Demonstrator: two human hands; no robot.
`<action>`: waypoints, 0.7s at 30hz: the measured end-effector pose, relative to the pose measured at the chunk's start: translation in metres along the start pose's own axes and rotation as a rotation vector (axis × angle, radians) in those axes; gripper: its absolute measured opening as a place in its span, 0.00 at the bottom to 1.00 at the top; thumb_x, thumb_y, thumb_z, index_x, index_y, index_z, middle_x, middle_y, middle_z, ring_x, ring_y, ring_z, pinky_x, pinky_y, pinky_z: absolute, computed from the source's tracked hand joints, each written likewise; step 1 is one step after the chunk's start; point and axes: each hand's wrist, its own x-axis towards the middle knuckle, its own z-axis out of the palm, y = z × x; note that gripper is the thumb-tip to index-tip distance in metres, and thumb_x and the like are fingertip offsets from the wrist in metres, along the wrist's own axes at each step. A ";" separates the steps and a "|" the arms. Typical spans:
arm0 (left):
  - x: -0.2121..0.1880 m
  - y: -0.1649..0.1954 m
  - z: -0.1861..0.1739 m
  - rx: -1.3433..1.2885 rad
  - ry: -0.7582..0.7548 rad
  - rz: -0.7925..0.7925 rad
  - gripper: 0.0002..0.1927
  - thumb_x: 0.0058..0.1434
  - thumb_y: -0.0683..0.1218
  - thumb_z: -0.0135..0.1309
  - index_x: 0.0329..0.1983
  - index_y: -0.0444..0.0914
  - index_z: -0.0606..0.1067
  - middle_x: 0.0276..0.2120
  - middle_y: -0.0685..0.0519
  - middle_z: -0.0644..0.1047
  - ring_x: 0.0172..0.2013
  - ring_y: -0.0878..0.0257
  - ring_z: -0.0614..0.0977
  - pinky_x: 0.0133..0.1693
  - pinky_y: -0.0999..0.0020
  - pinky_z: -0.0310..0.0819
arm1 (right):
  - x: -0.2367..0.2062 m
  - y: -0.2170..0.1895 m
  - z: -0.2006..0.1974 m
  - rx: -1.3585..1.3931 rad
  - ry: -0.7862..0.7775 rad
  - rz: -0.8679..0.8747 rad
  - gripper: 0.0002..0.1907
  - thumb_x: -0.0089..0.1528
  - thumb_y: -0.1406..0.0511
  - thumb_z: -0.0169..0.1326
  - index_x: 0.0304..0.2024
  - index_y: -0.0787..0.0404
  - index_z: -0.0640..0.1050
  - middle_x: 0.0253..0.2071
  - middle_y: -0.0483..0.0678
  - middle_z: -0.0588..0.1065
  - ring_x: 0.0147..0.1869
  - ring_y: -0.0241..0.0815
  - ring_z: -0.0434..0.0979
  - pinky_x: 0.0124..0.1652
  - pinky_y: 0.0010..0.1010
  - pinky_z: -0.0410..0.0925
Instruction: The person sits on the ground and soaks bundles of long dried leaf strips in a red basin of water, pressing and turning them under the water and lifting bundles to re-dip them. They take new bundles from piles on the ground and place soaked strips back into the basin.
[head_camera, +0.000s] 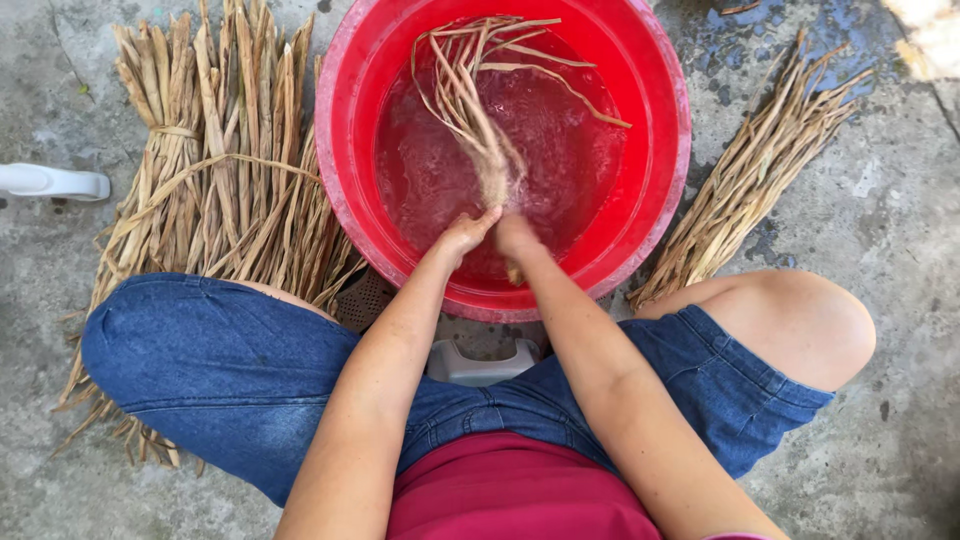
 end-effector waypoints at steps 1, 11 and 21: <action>0.002 0.000 -0.001 -0.051 0.014 0.091 0.36 0.67 0.59 0.62 0.67 0.33 0.64 0.58 0.42 0.71 0.55 0.54 0.73 0.56 0.53 0.69 | -0.007 -0.008 0.006 -0.078 -0.044 -0.121 0.18 0.65 0.67 0.43 0.56 0.63 0.75 0.52 0.66 0.77 0.52 0.60 0.81 0.47 0.49 0.74; 0.056 0.035 -0.026 -1.251 -0.010 -0.233 0.08 0.68 0.50 0.56 0.37 0.43 0.73 0.17 0.58 0.68 0.18 0.65 0.68 0.27 0.65 0.75 | -0.115 -0.033 -0.113 -0.139 -0.231 -0.162 0.23 0.65 0.52 0.56 0.54 0.61 0.77 0.29 0.54 0.76 0.28 0.45 0.74 0.29 0.40 0.70; 0.048 0.074 -0.066 -1.401 -0.135 0.069 0.14 0.65 0.51 0.54 0.40 0.35 0.72 0.31 0.48 0.79 0.34 0.56 0.83 0.49 0.52 0.82 | -0.246 0.010 -0.322 0.288 0.295 -0.204 0.12 0.71 0.61 0.53 0.43 0.65 0.77 0.26 0.40 0.70 0.25 0.28 0.65 0.24 0.20 0.62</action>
